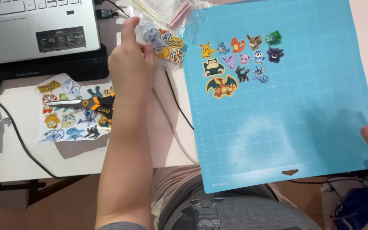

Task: The person uses a weeding tool to remove excess vinyl around small character stickers on a blue cutting mat. They lift each sticker, peel away the surrounding material, and place the finished pieces into a plastic bag.

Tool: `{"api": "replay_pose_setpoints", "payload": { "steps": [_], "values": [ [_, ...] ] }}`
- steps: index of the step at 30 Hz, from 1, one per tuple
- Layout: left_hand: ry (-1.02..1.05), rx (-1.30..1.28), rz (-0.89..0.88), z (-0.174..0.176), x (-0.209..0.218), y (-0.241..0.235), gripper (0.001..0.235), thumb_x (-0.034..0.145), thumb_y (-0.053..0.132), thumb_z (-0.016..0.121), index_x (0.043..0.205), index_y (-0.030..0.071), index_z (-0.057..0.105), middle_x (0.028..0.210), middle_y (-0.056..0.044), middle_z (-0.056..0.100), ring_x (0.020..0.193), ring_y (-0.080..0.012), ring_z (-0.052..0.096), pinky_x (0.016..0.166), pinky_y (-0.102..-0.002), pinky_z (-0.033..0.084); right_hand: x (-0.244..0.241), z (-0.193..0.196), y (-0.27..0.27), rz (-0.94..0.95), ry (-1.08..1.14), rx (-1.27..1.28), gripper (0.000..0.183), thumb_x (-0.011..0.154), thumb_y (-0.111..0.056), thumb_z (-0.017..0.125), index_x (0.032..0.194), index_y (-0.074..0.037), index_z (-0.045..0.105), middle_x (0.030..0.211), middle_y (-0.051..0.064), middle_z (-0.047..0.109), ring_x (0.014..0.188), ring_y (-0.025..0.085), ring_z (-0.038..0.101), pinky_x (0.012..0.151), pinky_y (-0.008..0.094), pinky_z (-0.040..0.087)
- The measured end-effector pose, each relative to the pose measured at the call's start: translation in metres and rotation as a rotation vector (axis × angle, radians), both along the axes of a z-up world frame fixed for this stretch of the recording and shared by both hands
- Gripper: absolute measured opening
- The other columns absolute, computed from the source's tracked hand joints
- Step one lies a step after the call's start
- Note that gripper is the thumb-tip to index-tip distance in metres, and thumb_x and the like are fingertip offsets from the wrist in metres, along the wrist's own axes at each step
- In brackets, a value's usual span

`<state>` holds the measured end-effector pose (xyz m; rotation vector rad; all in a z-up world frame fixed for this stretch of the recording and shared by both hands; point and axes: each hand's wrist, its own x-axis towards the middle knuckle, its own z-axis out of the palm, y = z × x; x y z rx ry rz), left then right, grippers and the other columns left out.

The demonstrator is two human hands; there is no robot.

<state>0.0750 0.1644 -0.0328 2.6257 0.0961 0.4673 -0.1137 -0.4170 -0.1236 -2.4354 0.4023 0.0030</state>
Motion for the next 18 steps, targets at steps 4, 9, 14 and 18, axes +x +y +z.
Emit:
{"api": "replay_pose_setpoints", "payload": {
  "steps": [4, 9, 14, 18],
  "values": [
    [0.004, 0.225, 0.115, -0.002, -0.003, 0.002, 0.048, 0.091, 0.021, 0.080, 0.132, 0.016, 0.055, 0.095, -0.006, 0.071, 0.084, -0.0356, 0.066, 0.070, -0.050, 0.050, 0.012, 0.080, 0.102, 0.089, 0.036, -0.060, 0.040, 0.111, -0.016, 0.062, 0.139, 0.009, 0.047, 0.088, 0.018, 0.052, 0.071, 0.028, 0.049, 0.070, 0.040, 0.039],
    [-0.203, 0.304, 0.042, 0.002, -0.016, -0.018, 0.047, 0.087, 0.027, 0.082, 0.129, 0.016, 0.062, 0.111, -0.008, 0.066, 0.090, -0.0334, 0.059, 0.067, -0.047, 0.045, 0.033, 0.112, 0.137, 0.288, 0.301, -0.403, 0.034, 0.097, -0.033, 0.065, 0.129, -0.025, 0.062, 0.106, -0.007, 0.077, 0.102, 0.020, 0.074, 0.086, 0.039, 0.053],
    [-0.251, 0.298, -0.331, -0.003, -0.052, -0.096, 0.054, 0.079, 0.036, 0.083, 0.125, 0.013, 0.066, 0.125, -0.009, 0.064, 0.115, -0.0349, 0.056, 0.092, -0.056, 0.045, 0.049, 0.126, 0.152, 0.326, 0.236, -0.478, 0.025, 0.102, -0.025, 0.061, 0.125, -0.027, 0.071, 0.101, -0.009, 0.075, 0.085, 0.017, 0.070, 0.079, 0.034, 0.051],
    [-0.262, 0.332, -0.505, -0.006, -0.076, -0.124, 0.063, 0.063, 0.048, 0.096, 0.114, 0.020, 0.074, 0.136, -0.006, 0.063, 0.134, -0.0335, 0.053, 0.107, -0.059, 0.043, 0.051, 0.127, 0.146, 0.353, 0.024, -0.337, 0.027, 0.104, -0.011, 0.062, 0.127, -0.013, 0.075, 0.108, 0.005, 0.076, 0.093, 0.021, 0.068, 0.089, 0.034, 0.050]
  ]
}}
